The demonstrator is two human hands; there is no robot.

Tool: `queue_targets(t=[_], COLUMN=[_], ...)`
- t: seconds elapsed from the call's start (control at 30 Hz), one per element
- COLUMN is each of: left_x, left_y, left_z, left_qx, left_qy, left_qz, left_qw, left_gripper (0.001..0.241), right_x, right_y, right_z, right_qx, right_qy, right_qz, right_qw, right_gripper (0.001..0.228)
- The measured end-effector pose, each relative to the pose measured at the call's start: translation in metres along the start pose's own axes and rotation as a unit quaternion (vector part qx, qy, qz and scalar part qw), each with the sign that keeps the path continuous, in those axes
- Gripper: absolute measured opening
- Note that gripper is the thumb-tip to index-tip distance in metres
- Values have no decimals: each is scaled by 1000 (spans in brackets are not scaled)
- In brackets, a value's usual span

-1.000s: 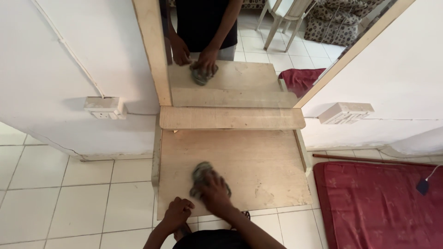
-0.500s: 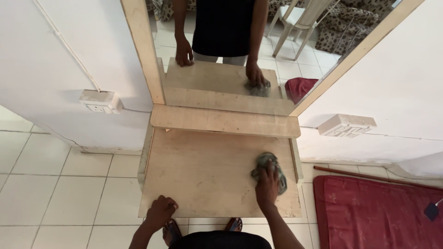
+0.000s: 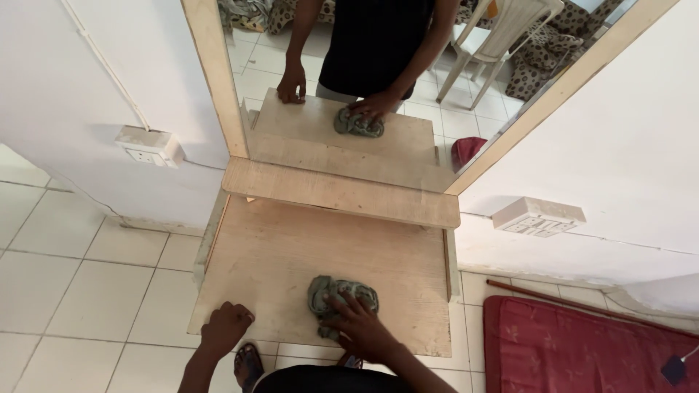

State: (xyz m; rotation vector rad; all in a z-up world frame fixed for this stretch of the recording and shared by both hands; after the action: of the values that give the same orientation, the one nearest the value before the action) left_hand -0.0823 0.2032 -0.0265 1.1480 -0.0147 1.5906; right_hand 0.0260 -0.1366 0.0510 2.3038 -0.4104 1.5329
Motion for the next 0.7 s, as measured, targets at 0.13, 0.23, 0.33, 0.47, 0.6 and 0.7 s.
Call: queue_targets(t=[0.13, 0.23, 0.33, 0.47, 0.6, 0.7], left_x=[-3, -7, -7, -7, -7, -7], left_y=[-3, -1, -2, -4, -8, -10], left_z=[-5, -4, -5, -11, -13, -15], left_qx=[14, -1, -10, -31, -48, -50], left_qy=[24, 8, 2, 17, 5, 0], left_qz=[-20, 16, 19, 17, 1, -5], left_qw=[999, 1000, 1000, 999, 999, 999], left_gripper=[30, 30, 28, 27, 25, 23], right_x=[17, 1, -7, -26, -58, -35], right_y=[13, 24, 23, -6, -22, -12], right_z=[37, 84, 111, 94, 50, 5], right_qx=[-94, -152, -259, -408, -329, -179], right_qy=[-39, 10, 17, 65, 73, 45], right_qz=[-57, 63, 164, 225, 116, 43], right_qw=[993, 986, 952, 882, 934, 982], right_gripper=[33, 36, 51, 51, 57, 52])
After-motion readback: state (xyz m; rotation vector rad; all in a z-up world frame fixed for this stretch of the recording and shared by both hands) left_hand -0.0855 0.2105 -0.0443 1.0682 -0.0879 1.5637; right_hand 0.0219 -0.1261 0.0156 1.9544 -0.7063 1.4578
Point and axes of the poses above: each hand's wrist, its own y-axis away from the middle knuckle, its own x-axis out of the back of the hand, z = x × y, the point moved 1 cm from there along -y, towards the middle knuckle, and after that the axes turned 9 degrees about y, right-handed, at the moved point
